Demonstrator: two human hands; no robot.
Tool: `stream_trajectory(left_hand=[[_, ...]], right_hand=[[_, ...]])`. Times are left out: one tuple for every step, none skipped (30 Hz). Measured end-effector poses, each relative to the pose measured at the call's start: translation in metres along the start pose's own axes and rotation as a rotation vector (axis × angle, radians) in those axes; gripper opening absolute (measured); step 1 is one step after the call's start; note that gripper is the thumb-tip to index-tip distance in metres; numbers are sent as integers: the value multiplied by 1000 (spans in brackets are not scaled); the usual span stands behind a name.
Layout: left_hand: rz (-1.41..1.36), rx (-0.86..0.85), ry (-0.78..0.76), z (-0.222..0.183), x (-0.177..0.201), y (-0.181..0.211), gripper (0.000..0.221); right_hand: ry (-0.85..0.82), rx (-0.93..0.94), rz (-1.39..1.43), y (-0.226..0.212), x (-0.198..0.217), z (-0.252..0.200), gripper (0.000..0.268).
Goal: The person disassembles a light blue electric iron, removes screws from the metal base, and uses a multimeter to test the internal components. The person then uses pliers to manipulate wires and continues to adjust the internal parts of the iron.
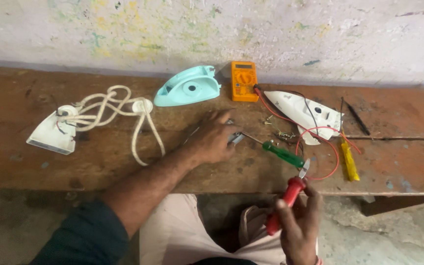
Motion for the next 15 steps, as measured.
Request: stream_trajectory(left_hand=[[-2,8,-9,1,0,-1,49],[-4,15,-19,1,0,-1,50],[-3,12,-12,1,2,-1,50],[-2,8,-5,0,3,-1,50],[0,3,0,0,5,-2,50],[10,-1,6,0,7,-2,49],[14,-7,10,-1,7,-1,48],[18,-14,14,-1,6,0,47],[7,-5,8,-1,4,0,48],[-3,4,2,0,2,1,49],[-6,14,3,2,5,-1,50],[-10,-10,28,4,9,0,48],[-14,-20,46,-1,11,0,46],[-18,-30,65,-6,13,0,45],[-15,-27,62,-5,13,-1,45]], right_hand=[[-89,-62,-32,2,-10,0,58],[-2,-27,40,-5,-3,1,56],[81,5,113,-10,3,1,53],[164,38,187,-13,10,1,52],[194,58,163,-15,11,1,51],[225,78,139,-16,13,1,51],[258,99,109,-18,18,0,51],[147,18,69,-10,9,2,51],[38,-61,29,-2,1,2,50],[-72,-140,-11,6,-7,0,49],[-13,-78,88,0,-3,4,44],[46,-17,185,-5,2,8,40],[103,28,281,-8,6,5,36],[155,50,183,-10,12,3,39],[211,87,84,-13,17,3,42]])
Point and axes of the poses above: each hand's wrist, its own z-axis towards the middle knuckle, its own x-axis out of the back of the hand, y = z × x, the point moved 10 cm from there along z, towards the middle knuckle, and after that the axes turned 4 degrees about x, right-handed, at the moved point
